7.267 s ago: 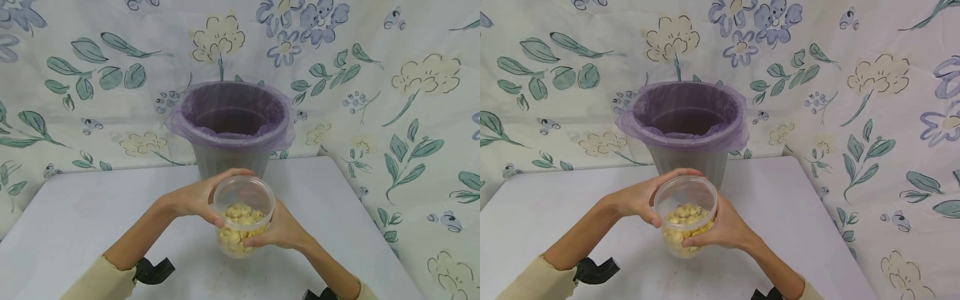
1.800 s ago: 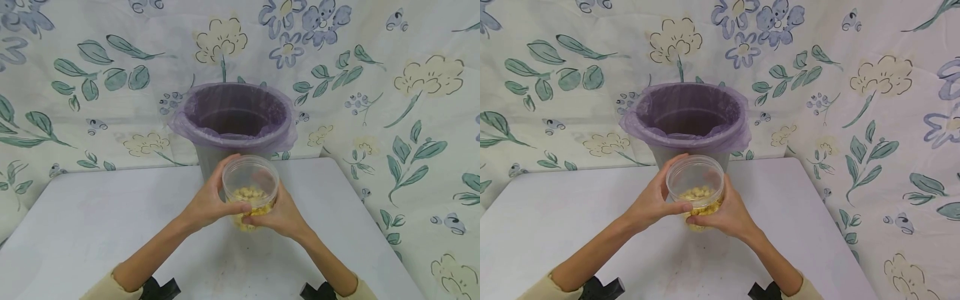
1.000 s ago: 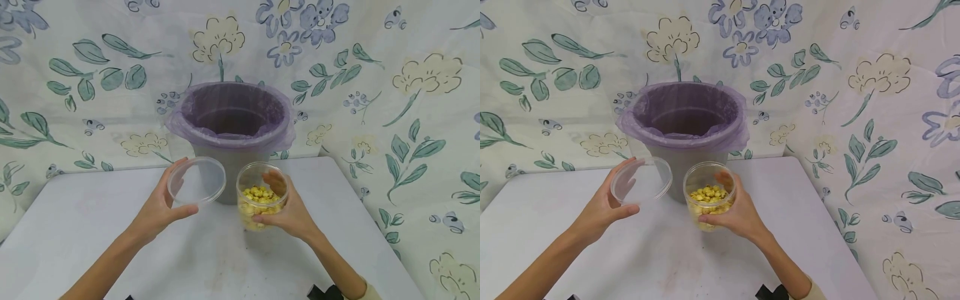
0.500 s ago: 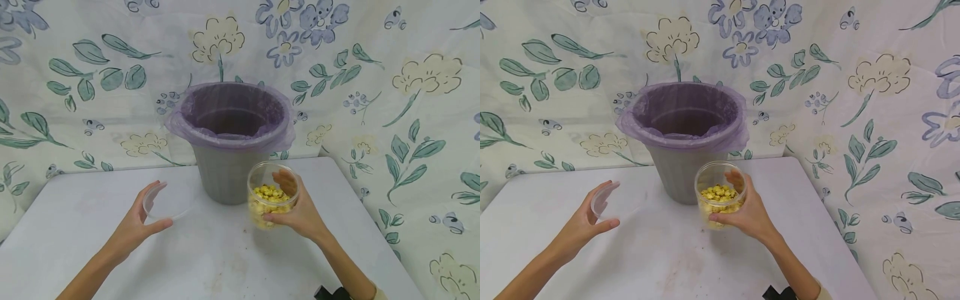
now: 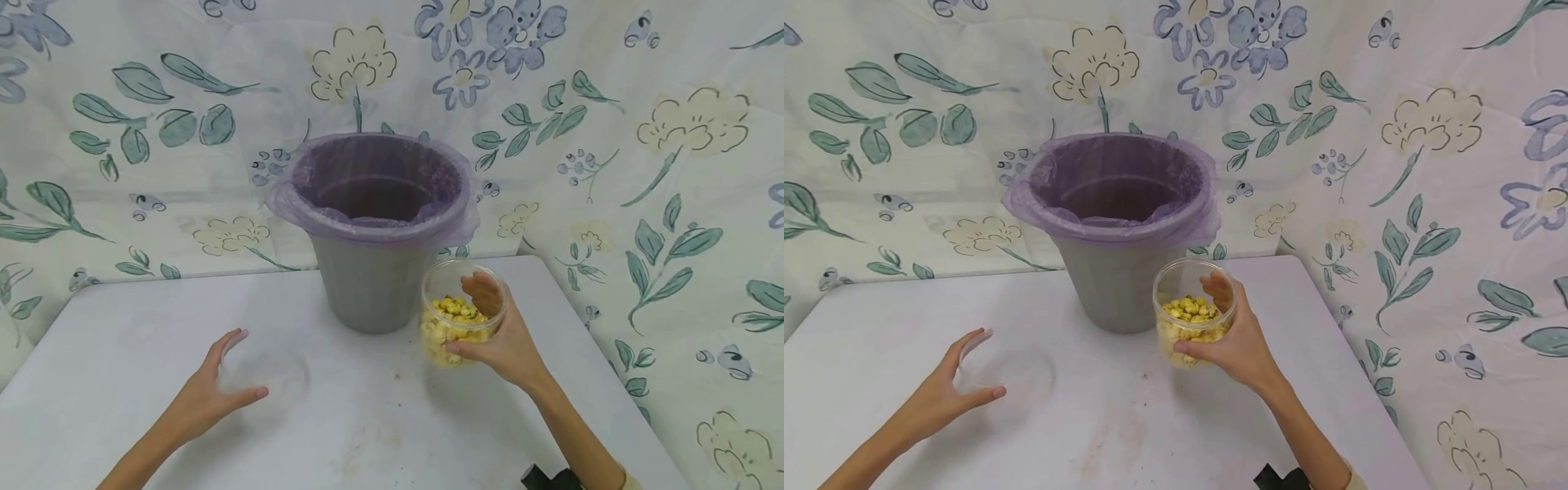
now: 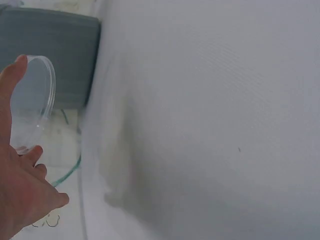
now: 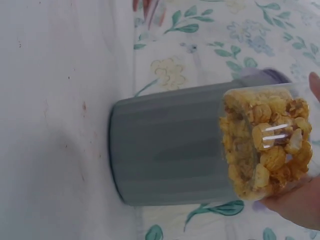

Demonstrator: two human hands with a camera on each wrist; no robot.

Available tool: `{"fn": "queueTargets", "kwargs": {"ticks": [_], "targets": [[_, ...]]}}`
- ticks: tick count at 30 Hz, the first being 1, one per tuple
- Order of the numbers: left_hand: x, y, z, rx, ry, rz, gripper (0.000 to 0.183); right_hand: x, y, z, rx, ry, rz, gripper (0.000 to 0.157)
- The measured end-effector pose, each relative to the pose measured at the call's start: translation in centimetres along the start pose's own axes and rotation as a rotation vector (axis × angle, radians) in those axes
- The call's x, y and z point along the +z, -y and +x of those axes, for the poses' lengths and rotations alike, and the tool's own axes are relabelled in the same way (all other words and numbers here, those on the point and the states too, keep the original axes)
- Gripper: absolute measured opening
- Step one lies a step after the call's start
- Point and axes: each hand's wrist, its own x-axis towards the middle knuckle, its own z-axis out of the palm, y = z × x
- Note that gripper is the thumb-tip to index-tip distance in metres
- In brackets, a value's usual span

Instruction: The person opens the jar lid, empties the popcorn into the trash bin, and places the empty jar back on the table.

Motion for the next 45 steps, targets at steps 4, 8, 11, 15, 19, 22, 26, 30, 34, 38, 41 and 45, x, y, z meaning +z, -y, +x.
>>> {"fn": "queueTargets", "kwargs": {"ticks": [4, 8, 11, 15, 19, 22, 26, 30, 34, 38, 41, 45], "targets": [[0.1, 1.2, 0.0, -0.022, 0.009, 0.020, 0.105, -0.3, 0.1, 0.2, 0.008, -0.016, 0.003, 0.095], [0.3, 2.2, 0.2, -0.030, 0.003, 0.054, 0.105, -0.6, 0.3, 0.3, 0.012, -0.031, 0.007, 0.096], [0.4, 2.9, 0.3, -0.032, -0.003, 0.083, 0.105, -0.8, 0.4, 0.5, 0.007, -0.038, -0.002, 0.095], [0.5, 3.7, 0.2, -0.042, -0.001, 0.102, 0.104, -1.1, 0.5, 0.6, -0.004, -0.047, -0.024, 0.095], [0.4, 4.4, 0.2, -0.051, 0.002, 0.135, 0.104, -1.5, 0.7, 0.7, -0.014, -0.055, -0.034, 0.094], [0.3, 4.9, 0.4, -0.019, -0.015, 0.174, 0.104, -1.8, 1.0, 0.9, -0.013, -0.064, -0.044, 0.094], [0.2, 5.7, 0.6, 0.014, -0.039, 0.256, 0.104, -2.2, 1.3, 1.2, -0.004, -0.071, -0.050, 0.093], [0.1, 6.0, 0.6, 0.003, -0.032, 0.323, 0.106, -2.5, 1.4, 1.4, 0.007, -0.075, -0.038, 0.095], [-0.1, 6.0, 0.7, -0.016, -0.003, 0.338, 0.112, -2.8, 1.6, 1.5, 0.019, -0.086, -0.042, 0.094], [-0.8, 5.0, 0.9, -0.009, 0.006, 0.298, 0.113, -3.2, 1.8, 1.6, 0.029, -0.095, -0.046, 0.093], [-1.8, 3.5, 1.2, 0.018, -0.008, 0.252, 0.110, -3.5, 2.0, 1.8, 0.031, -0.097, -0.039, 0.093], [-3.2, 0.7, 1.6, 0.066, -0.025, 0.197, 0.109, -3.8, 2.2, 2.0, 0.028, -0.103, -0.057, 0.094]]}}
